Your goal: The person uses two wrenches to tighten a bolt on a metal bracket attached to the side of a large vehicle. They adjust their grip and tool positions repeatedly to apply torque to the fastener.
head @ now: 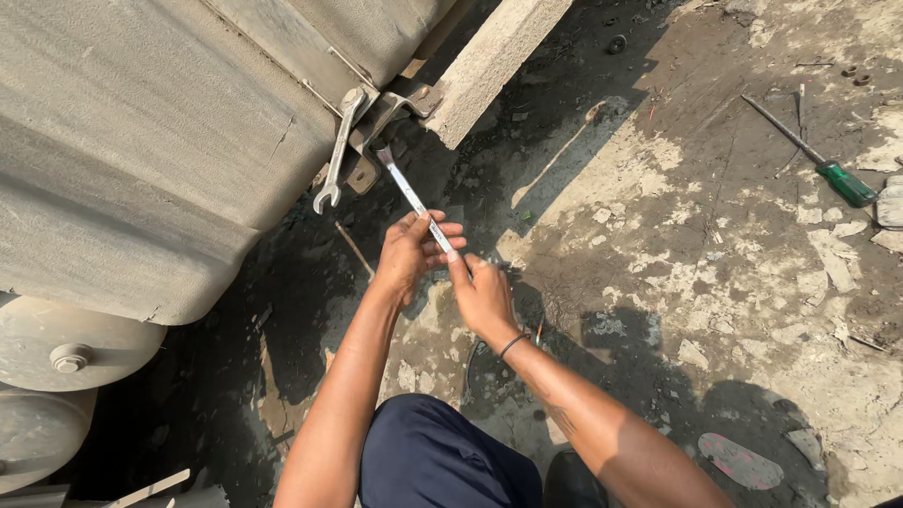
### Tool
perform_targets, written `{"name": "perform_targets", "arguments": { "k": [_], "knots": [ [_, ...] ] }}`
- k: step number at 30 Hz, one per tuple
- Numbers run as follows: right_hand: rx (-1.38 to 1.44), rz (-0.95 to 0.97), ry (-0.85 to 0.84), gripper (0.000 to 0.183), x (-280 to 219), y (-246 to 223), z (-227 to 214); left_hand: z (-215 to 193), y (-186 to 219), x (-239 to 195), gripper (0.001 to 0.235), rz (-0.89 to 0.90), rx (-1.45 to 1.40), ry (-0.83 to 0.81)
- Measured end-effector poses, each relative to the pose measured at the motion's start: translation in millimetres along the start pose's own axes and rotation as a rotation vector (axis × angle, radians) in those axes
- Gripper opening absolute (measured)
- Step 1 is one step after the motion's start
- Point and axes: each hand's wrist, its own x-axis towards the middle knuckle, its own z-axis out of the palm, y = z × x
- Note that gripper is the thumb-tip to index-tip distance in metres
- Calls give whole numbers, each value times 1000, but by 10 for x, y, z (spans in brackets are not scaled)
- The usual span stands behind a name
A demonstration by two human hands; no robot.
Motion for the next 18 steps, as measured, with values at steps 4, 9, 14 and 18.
{"name": "perform_targets", "arguments": {
  "k": [4,9,14,18],
  "knots": [
    [-304,-35,50,57,230,-262,-818,436,115,79,34,122,-243,-102],
    [-446,-195,68,54,404,-640,-1437,793,219,127,37,180,-388,-160],
    [-532,-308,89,53,620,-790,-1637,882,331,145,43,253,-500,-178],
    [-626,-407,112,55,892,-1068,-1829,954,440,198,47,297,-575,-219]
  ]
}}
